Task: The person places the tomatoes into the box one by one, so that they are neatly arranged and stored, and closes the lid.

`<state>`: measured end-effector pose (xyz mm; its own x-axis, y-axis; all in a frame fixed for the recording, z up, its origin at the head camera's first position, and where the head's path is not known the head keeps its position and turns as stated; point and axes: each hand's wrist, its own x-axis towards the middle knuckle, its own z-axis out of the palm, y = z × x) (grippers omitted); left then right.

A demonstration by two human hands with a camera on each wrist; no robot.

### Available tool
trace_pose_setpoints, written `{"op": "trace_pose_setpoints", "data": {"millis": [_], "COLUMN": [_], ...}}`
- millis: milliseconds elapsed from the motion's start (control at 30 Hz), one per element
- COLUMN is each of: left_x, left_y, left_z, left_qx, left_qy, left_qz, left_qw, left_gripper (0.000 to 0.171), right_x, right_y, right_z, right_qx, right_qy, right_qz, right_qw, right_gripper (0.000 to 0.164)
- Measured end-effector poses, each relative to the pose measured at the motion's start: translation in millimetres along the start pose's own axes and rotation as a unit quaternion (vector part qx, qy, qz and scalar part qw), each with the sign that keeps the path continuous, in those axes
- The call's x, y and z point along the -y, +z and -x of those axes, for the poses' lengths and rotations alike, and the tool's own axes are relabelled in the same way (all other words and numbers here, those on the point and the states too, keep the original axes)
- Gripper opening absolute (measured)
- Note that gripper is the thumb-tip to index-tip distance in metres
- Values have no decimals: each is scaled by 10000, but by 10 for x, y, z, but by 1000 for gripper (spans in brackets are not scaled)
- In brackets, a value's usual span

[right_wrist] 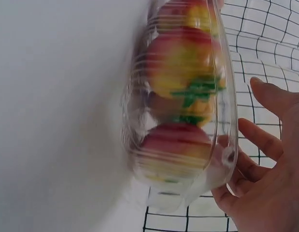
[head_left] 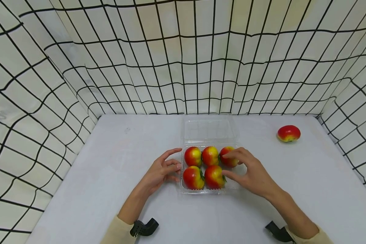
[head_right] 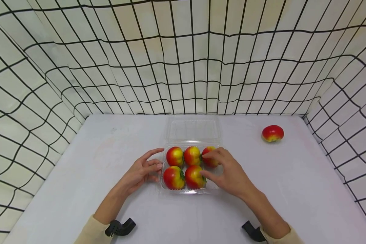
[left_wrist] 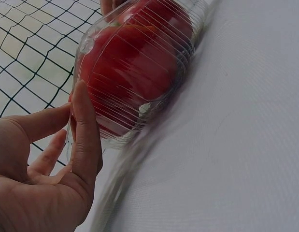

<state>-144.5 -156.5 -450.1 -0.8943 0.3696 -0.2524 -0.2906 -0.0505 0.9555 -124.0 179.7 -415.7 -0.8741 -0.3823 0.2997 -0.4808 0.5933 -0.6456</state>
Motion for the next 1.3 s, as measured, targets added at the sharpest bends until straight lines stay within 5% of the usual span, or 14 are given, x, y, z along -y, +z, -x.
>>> {"op": "trace_pose_setpoints", "data": {"millis": [667, 1300], "left_x": [22, 12], "left_y": [-15, -8], "left_z": [-1, -8], "left_qx": [24, 19], "left_qy": [-13, -25], "left_qz": [-8, -7], "left_qw": [10000, 10000], "left_gripper": [64, 64], "right_x": [-376, -670], "right_y": [-370, -474], "right_z": [-60, -62], "right_qx": [-738, -1080], "right_qy": [889, 1111], "right_qz": [272, 288], "right_qw": [9929, 9875], "right_gripper": [38, 40]}}
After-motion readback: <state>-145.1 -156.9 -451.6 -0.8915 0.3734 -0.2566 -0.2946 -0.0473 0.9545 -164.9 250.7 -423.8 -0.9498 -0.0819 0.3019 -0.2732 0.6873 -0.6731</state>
